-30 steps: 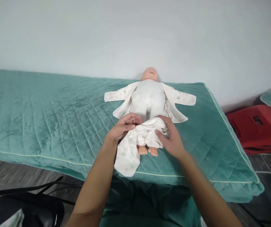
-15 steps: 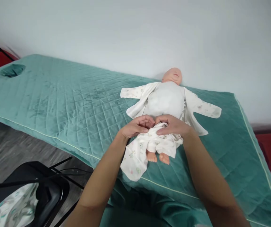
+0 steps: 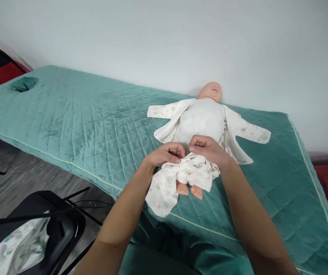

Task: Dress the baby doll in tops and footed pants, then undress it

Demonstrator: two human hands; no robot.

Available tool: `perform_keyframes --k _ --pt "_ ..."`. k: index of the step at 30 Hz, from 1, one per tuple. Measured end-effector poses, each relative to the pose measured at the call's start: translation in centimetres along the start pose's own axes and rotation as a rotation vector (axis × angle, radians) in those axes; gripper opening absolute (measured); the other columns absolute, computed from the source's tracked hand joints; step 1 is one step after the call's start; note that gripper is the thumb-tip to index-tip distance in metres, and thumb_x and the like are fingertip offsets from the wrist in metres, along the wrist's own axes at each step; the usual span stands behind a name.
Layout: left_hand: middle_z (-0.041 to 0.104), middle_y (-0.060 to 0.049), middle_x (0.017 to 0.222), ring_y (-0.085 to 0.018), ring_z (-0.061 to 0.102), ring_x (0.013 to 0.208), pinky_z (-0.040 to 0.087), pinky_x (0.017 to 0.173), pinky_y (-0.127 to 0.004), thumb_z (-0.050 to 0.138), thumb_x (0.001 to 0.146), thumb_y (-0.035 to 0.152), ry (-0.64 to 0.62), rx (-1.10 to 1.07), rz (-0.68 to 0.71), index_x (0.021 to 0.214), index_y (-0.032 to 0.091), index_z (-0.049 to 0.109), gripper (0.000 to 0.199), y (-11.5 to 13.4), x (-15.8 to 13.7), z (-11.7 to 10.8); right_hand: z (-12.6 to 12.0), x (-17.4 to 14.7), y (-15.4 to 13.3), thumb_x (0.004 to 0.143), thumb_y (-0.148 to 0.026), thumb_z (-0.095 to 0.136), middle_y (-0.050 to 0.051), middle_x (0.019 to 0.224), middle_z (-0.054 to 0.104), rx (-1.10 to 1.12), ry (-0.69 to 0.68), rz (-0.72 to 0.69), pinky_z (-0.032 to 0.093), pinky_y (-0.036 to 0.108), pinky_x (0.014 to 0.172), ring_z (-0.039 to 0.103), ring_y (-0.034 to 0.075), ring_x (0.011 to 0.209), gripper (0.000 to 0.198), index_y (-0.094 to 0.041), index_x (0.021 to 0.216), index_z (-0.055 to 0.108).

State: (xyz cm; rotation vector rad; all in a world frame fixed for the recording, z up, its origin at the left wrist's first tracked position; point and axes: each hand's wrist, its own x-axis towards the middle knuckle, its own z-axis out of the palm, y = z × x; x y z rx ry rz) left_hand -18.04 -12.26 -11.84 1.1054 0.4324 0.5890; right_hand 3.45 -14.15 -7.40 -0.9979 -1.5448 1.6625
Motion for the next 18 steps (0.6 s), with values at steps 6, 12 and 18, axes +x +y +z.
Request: perform_keyframes --k 6,12,18 --pt "0.064 0.000 0.079 -0.008 0.055 0.067 0.039 0.060 -0.018 0.093 0.058 0.033 -0.018 0.015 -0.018 0.089 0.014 0.069 0.043 0.1 -0.3 0.1 -0.1 -0.4 0.7 0.079 -0.048 0.078 -0.005 0.063 0.050 0.049 0.165 -0.064 0.028 0.023 0.053 0.039 0.008 0.056 0.036 -0.019 0.074 0.058" --pt "0.066 0.000 0.075 -0.010 0.059 0.060 0.042 0.055 -0.019 0.094 0.054 0.031 0.025 -0.132 0.042 0.095 0.015 0.067 0.051 -0.2 -0.4 -0.1 -0.1 -0.3 0.2 0.081 -0.050 0.076 -0.004 0.069 0.051 0.001 0.080 -0.025 0.029 0.024 0.056 0.041 0.009 0.060 0.034 -0.018 0.082 0.062" --pt "0.067 0.001 0.080 -0.011 0.062 0.062 0.050 0.058 -0.021 0.089 0.063 0.027 0.242 -0.359 0.224 0.098 0.019 0.062 0.045 -0.4 -0.1 0.3 0.8 -0.3 -1.3 0.082 -0.047 0.073 -0.003 0.069 0.054 -0.204 -0.146 0.086 0.032 0.024 0.057 0.046 0.010 0.064 0.032 -0.016 0.079 0.066"
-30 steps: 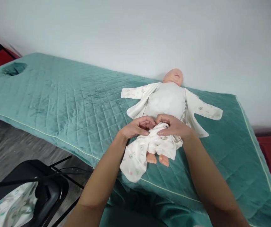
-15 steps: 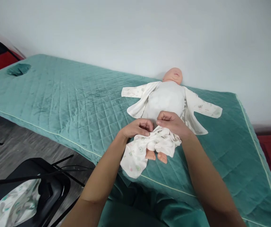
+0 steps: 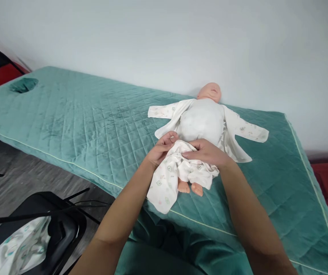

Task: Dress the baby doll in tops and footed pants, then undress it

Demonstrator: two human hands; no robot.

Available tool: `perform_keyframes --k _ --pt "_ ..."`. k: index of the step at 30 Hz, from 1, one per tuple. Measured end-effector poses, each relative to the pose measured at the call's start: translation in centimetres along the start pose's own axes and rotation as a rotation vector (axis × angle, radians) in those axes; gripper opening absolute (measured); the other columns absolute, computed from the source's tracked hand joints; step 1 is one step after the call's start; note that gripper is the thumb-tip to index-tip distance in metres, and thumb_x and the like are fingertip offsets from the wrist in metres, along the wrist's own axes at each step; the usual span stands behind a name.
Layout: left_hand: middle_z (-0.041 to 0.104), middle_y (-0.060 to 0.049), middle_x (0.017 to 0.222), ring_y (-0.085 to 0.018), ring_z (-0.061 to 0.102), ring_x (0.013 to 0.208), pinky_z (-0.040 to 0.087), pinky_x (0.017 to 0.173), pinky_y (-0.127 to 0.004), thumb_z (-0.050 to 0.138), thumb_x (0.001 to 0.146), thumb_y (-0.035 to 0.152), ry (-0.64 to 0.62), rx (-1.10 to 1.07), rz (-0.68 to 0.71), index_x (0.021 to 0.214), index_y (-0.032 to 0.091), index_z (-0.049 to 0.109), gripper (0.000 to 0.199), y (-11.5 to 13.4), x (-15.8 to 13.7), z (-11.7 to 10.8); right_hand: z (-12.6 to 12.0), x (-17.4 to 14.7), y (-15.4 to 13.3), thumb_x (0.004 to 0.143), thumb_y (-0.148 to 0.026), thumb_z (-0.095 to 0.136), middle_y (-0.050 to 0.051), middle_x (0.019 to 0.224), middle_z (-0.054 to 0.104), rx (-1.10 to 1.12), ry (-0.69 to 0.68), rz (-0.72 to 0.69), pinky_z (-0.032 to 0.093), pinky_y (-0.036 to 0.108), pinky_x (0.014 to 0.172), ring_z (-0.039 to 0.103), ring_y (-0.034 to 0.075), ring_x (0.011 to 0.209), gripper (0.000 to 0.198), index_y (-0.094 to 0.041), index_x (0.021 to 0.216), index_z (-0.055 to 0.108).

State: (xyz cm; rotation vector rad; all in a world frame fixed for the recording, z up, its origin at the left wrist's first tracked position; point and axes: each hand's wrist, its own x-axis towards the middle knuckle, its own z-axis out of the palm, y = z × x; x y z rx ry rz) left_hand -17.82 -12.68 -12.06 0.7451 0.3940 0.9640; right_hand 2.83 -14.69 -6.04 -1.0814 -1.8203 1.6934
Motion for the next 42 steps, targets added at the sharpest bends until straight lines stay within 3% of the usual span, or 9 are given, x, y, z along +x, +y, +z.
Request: perform_keyframes --k 6,12,18,23,26,31,34,39,42 --pt "0.069 0.000 0.079 -0.012 0.063 0.060 0.050 0.059 -0.021 0.090 0.062 0.033 -0.065 0.016 -0.049 0.100 0.019 0.066 0.047 0.1 -0.2 0.2 -0.3 -0.2 0.8 0.071 -0.040 0.082 0.000 0.077 0.064 0.266 0.140 0.052 0.044 0.026 0.061 0.057 0.013 0.068 0.033 -0.015 0.088 0.069" --pt "0.073 -0.010 0.119 -0.024 0.070 0.101 0.055 0.084 -0.028 0.097 0.041 0.021 -0.121 0.114 -0.157 0.125 0.020 0.067 0.089 0.4 -0.4 0.4 -0.3 -0.1 1.4 0.066 -0.033 0.084 -0.003 0.070 0.059 0.467 0.245 0.036 0.041 0.025 0.056 0.054 0.012 0.060 0.031 -0.018 0.080 0.061" --pt "0.076 -0.004 0.086 -0.016 0.069 0.072 0.052 0.067 -0.023 0.092 0.054 0.017 -0.096 0.237 -0.207 0.115 0.016 0.071 0.065 -0.2 0.0 -0.6 0.7 0.0 0.6 0.073 -0.040 0.080 -0.006 0.067 0.050 0.301 0.273 0.000 0.033 0.023 0.054 0.045 0.009 0.059 0.033 -0.019 0.075 0.053" --pt "0.077 -0.008 0.088 -0.018 0.071 0.072 0.055 0.070 -0.027 0.088 0.067 0.033 -0.070 0.162 -0.141 0.107 0.012 0.072 0.048 -0.7 0.3 -0.2 0.9 0.4 0.9 0.080 -0.050 0.074 -0.006 0.066 0.046 0.223 0.347 -0.019 0.032 0.024 0.056 0.042 0.009 0.060 0.037 -0.020 0.076 0.052" --pt "0.077 -0.008 0.088 -0.020 0.073 0.075 0.055 0.067 -0.026 0.086 0.071 0.038 0.013 0.121 -0.095 0.105 0.013 0.071 0.045 -0.8 0.4 0.2 0.7 0.6 0.9 0.082 -0.053 0.072 -0.004 0.072 0.054 0.151 0.291 -0.054 0.036 0.025 0.059 0.048 0.011 0.065 0.037 -0.018 0.083 0.059" --pt "0.076 -0.006 0.083 -0.019 0.073 0.073 0.056 0.069 -0.027 0.088 0.067 0.036 0.112 0.105 -0.054 0.096 0.013 0.070 0.041 -0.8 0.4 0.4 0.1 0.3 0.3 0.073 -0.040 0.083 0.003 0.105 0.070 0.022 0.014 -0.076 0.049 0.032 0.081 0.064 0.020 0.093 0.047 -0.019 0.112 0.069" --pt "0.076 -0.006 0.083 -0.019 0.073 0.075 0.056 0.071 -0.027 0.089 0.065 0.037 0.105 0.128 -0.061 0.094 0.013 0.071 0.041 -0.9 0.5 0.1 -0.1 0.2 0.5 0.074 -0.037 0.082 0.003 0.104 0.072 0.002 -0.014 -0.043 0.050 0.032 0.080 0.066 0.021 0.092 0.044 -0.019 0.112 0.071" --pt "0.077 -0.010 0.092 -0.023 0.073 0.083 0.054 0.067 -0.027 0.089 0.056 0.059 0.073 0.213 -0.075 0.105 0.013 0.073 0.069 -1.1 0.2 -0.2 0.1 0.4 1.4 0.073 -0.029 0.080 0.001 0.091 0.072 0.303 0.231 -0.003 0.050 0.028 0.073 0.065 0.016 0.080 0.031 -0.018 0.101 0.071" --pt "0.077 -0.009 0.101 -0.025 0.072 0.093 0.055 0.076 -0.028 0.098 0.043 0.044 -0.005 0.294 -0.093 0.117 0.014 0.071 0.084 -1.0 -0.4 0.1 0.3 0.5 1.5 0.072 -0.029 0.080 -0.001 0.081 0.069 0.467 0.336 0.029 0.049 0.027 0.067 0.063 0.015 0.072 0.025 -0.019 0.093 0.069"
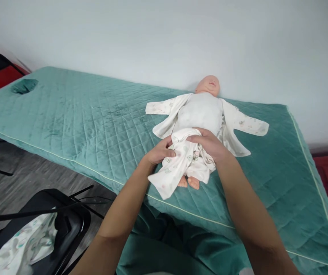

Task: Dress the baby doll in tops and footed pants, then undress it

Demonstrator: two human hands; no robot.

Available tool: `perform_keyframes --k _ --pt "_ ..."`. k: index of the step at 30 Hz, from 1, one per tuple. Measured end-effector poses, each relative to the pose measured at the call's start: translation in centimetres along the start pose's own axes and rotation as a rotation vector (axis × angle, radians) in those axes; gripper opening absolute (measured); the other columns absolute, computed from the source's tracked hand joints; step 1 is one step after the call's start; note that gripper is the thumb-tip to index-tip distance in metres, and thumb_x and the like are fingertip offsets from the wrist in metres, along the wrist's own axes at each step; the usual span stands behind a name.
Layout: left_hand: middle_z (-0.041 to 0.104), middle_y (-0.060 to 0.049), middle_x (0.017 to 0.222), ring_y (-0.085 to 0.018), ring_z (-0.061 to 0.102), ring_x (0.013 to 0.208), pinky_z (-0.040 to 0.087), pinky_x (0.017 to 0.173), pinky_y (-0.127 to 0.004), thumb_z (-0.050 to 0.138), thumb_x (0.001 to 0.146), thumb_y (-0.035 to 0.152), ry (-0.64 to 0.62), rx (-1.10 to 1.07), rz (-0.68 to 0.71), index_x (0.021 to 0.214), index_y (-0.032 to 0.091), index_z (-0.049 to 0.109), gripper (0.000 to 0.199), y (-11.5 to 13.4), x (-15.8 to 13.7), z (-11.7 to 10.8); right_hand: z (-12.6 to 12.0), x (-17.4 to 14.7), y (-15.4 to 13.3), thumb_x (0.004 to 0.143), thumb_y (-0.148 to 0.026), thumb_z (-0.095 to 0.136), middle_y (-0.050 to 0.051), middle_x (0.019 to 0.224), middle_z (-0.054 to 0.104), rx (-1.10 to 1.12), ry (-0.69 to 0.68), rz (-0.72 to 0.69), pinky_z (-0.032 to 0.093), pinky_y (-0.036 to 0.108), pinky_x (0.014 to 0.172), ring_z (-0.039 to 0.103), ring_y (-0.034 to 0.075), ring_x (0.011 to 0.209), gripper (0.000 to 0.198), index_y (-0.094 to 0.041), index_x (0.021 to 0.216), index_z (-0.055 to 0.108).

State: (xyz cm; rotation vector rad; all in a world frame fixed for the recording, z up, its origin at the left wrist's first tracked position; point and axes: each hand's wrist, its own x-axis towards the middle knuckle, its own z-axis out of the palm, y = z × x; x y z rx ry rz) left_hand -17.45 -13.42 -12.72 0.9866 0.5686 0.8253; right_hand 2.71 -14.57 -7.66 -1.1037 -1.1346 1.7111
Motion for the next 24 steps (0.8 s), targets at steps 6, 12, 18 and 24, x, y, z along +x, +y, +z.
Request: perform_keyframes --k 6,12,18,24 --pt "0.077 -0.008 0.095 -0.019 0.072 0.074 0.055 0.066 -0.026 0.092 0.057 0.026 0.030 -0.040 -0.067 0.115 0.013 0.070 0.064 0.1 -0.4 0.3 0.3 -0.2 -0.1 0.076 -0.045 0.081 -0.003 0.076 0.063 -0.069 -0.038 -0.061 0.044 0.025 0.062 0.057 0.013 0.068 0.033 -0.019 0.088 0.063" --pt "0.075 -0.006 0.080 -0.017 0.069 0.061 0.053 0.057 -0.025 0.091 0.055 0.029 0.083 -0.195 -0.022 0.102 0.012 0.070 0.053 -0.1 0.0 0.2 0.6 -0.8 -1.1 0.077 -0.043 0.080 0.002 0.096 0.071 -0.357 -0.305 -0.126 0.048 0.029 0.075 0.064 0.019 0.087 0.039 -0.018 0.104 0.071" --pt "0.076 -0.008 0.090 -0.018 0.070 0.070 0.054 0.064 -0.026 0.091 0.060 0.038 0.104 -0.104 -0.014 0.111 0.013 0.070 0.061 -0.2 -0.4 0.1 0.3 -0.6 -0.5 0.076 -0.035 0.079 0.003 0.100 0.073 -0.214 -0.229 -0.073 0.049 0.031 0.080 0.066 0.019 0.089 0.037 -0.019 0.109 0.072" --pt "0.075 -0.005 0.081 -0.016 0.066 0.068 0.052 0.066 -0.026 0.096 0.044 0.030 -0.023 0.038 -0.034 0.094 0.011 0.074 0.057 -0.3 -0.1 -0.2 0.0 -0.2 0.4 0.069 -0.027 0.081 -0.004 0.075 0.062 -0.005 -0.059 -0.069 0.044 0.025 0.063 0.056 0.011 0.066 0.024 -0.018 0.084 0.065"
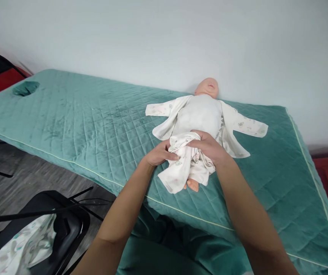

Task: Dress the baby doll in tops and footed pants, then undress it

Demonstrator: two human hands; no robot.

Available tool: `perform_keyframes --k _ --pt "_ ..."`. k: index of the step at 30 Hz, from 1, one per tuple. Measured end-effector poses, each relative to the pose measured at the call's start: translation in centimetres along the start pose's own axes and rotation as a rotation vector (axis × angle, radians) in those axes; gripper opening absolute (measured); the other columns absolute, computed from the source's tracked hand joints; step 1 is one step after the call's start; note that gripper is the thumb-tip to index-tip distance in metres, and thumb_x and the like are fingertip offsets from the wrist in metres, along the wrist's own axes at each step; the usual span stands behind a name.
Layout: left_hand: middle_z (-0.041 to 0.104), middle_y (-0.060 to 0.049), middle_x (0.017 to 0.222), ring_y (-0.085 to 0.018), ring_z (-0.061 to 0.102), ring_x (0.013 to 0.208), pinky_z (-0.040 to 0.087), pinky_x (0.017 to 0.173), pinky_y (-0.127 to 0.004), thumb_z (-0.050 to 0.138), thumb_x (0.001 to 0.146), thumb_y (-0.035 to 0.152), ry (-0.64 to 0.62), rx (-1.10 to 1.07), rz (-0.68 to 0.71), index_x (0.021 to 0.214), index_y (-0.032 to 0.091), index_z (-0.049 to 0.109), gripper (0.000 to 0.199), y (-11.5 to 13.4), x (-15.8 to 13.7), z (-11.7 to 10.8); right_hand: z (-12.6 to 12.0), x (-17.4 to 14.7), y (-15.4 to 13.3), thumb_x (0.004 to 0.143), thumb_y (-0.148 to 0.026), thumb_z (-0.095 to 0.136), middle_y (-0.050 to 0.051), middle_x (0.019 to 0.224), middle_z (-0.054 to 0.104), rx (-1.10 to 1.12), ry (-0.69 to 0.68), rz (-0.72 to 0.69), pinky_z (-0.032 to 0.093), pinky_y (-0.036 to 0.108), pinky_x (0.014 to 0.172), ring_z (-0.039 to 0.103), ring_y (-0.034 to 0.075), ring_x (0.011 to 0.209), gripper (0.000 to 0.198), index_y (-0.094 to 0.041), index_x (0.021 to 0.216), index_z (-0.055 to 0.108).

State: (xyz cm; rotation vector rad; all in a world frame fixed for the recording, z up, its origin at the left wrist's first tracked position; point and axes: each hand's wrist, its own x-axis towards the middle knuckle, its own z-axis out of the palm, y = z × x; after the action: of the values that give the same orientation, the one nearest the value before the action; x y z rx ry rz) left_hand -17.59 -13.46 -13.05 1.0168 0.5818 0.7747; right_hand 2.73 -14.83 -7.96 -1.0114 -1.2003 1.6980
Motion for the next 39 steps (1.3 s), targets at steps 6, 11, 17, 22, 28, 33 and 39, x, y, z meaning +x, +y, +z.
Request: perform_keyframes --k 6,11,17,22,28,33,39 --pt "0.075 -0.006 0.075 -0.017 0.067 0.063 0.053 0.065 -0.026 0.094 0.048 0.029 0.052 -0.110 -0.014 0.091 0.010 0.075 0.051 0.0 0.0 -0.1 0.3 -0.3 -0.5 0.073 -0.033 0.082 -0.005 0.074 0.057 -0.089 -0.055 -0.022 0.040 0.023 0.059 0.053 0.011 0.067 0.028 -0.019 0.082 0.060" --pt "0.077 -0.009 0.081 -0.022 0.073 0.071 0.056 0.067 -0.028 0.092 0.055 0.033 0.068 -0.199 0.030 0.098 0.011 0.074 0.052 -0.1 -0.3 0.0 0.3 -0.4 -1.0 0.078 -0.040 0.079 0.000 0.090 0.066 -0.257 -0.158 -0.049 0.045 0.026 0.067 0.060 0.014 0.080 0.033 -0.018 0.099 0.068" --pt "0.078 -0.012 0.092 -0.028 0.075 0.082 0.058 0.069 -0.032 0.094 0.052 0.039 0.101 -0.196 -0.011 0.100 0.011 0.072 0.059 -0.2 -0.3 -0.1 0.6 -0.7 -1.6 0.076 -0.041 0.081 0.003 0.102 0.072 -0.345 -0.312 0.028 0.049 0.030 0.079 0.065 0.020 0.091 0.043 -0.017 0.110 0.072" --pt "0.077 -0.008 0.086 -0.021 0.071 0.071 0.054 0.064 -0.028 0.091 0.058 0.037 0.159 -0.151 0.042 0.101 0.012 0.073 0.053 0.7 -1.1 1.7 0.6 -0.7 -1.0 0.078 -0.041 0.078 0.003 0.097 0.070 -0.289 -0.194 -0.033 0.048 0.028 0.074 0.063 0.017 0.085 0.039 -0.017 0.108 0.070" --pt "0.074 -0.003 0.087 -0.014 0.064 0.071 0.048 0.067 -0.024 0.084 0.072 0.033 0.381 -0.035 0.147 0.101 0.015 0.074 0.036 1.3 -4.4 5.7 0.6 -0.8 -0.9 0.070 -0.042 0.080 -0.004 0.074 0.055 -0.520 -0.071 -0.078 0.037 0.024 0.060 0.050 0.012 0.069 0.033 -0.018 0.079 0.060" --pt "0.072 -0.002 0.088 -0.013 0.060 0.074 0.045 0.069 -0.023 0.082 0.075 0.036 0.523 0.030 0.090 0.100 0.016 0.074 0.033 1.7 -7.1 8.3 0.8 -0.7 -0.7 0.068 -0.031 0.074 -0.005 0.073 0.056 -0.590 -0.095 -0.079 0.036 0.022 0.059 0.049 0.011 0.068 0.021 -0.018 0.078 0.062" --pt "0.069 -0.002 0.083 -0.012 0.056 0.073 0.041 0.068 -0.023 0.077 0.080 0.041 0.584 -0.005 0.002 0.098 0.016 0.074 0.030 2.0 -9.3 11.2 0.8 -0.8 -0.2 0.066 -0.022 0.066 -0.005 0.074 0.062 -0.710 -0.120 -0.084 0.037 0.021 0.059 0.052 0.012 0.069 0.014 -0.017 0.079 0.065"
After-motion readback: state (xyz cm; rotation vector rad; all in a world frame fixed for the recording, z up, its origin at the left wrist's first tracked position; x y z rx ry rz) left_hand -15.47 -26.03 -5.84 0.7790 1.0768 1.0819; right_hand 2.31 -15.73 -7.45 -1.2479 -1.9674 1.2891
